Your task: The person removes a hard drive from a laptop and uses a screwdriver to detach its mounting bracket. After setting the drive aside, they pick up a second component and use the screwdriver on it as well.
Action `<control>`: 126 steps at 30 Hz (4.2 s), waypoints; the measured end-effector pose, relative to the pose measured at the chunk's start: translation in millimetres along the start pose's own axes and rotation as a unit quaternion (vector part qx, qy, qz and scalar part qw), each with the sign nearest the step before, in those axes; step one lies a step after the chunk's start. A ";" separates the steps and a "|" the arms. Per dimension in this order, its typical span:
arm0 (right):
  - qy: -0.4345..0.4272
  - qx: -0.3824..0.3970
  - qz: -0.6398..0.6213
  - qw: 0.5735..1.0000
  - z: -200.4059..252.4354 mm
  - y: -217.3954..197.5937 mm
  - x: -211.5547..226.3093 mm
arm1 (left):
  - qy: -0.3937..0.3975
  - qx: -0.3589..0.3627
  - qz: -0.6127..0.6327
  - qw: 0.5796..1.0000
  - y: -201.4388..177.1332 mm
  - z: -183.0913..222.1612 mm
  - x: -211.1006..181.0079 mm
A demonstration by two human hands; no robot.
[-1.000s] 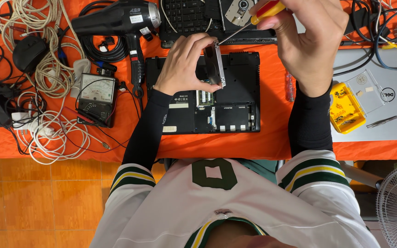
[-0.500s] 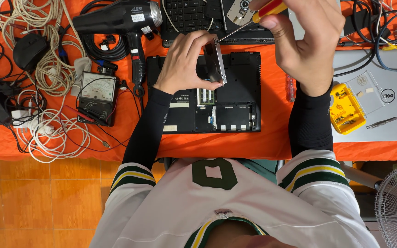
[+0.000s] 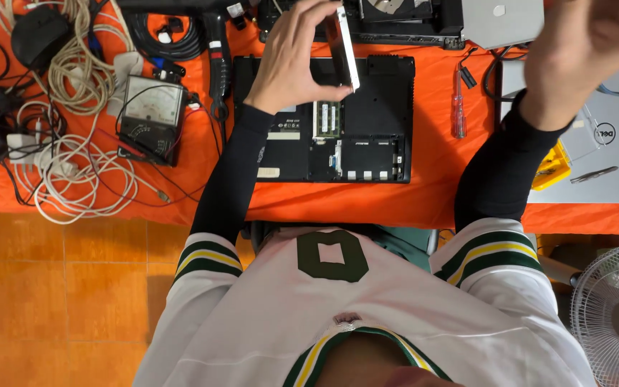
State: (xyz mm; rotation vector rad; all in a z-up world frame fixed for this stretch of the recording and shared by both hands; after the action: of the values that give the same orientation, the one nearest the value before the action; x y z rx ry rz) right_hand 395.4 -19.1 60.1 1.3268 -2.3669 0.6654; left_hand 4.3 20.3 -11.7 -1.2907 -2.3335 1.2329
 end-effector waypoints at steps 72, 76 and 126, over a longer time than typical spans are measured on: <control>0.162 -0.315 0.109 0.929 213.1 -145.4 150.2 | -0.029 -0.020 0.086 0.996 14.5 18.8 15.1; 0.128 -0.294 0.095 0.942 200.5 -143.4 152.5 | -0.013 -0.033 0.068 0.997 7.5 13.3 16.9; 0.191 -0.197 0.223 0.935 248.6 -172.6 113.4 | 0.051 -0.002 0.016 0.999 13.4 20.6 31.8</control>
State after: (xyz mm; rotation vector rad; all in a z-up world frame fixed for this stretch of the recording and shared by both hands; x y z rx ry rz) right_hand 470.0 -314.1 -49.0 0.4446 -2.3134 0.4725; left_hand -17.4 36.8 -41.2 -1.3653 -2.2546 1.1430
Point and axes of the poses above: each hand's wrist, its own z-axis away from the middle knuckle, its own y-axis out of the palm, x = y × z, the point moved 2 cm from there along -z, towards the middle knuckle, and after that the axes turned 9 degrees about -z, right-handed, at the moved point
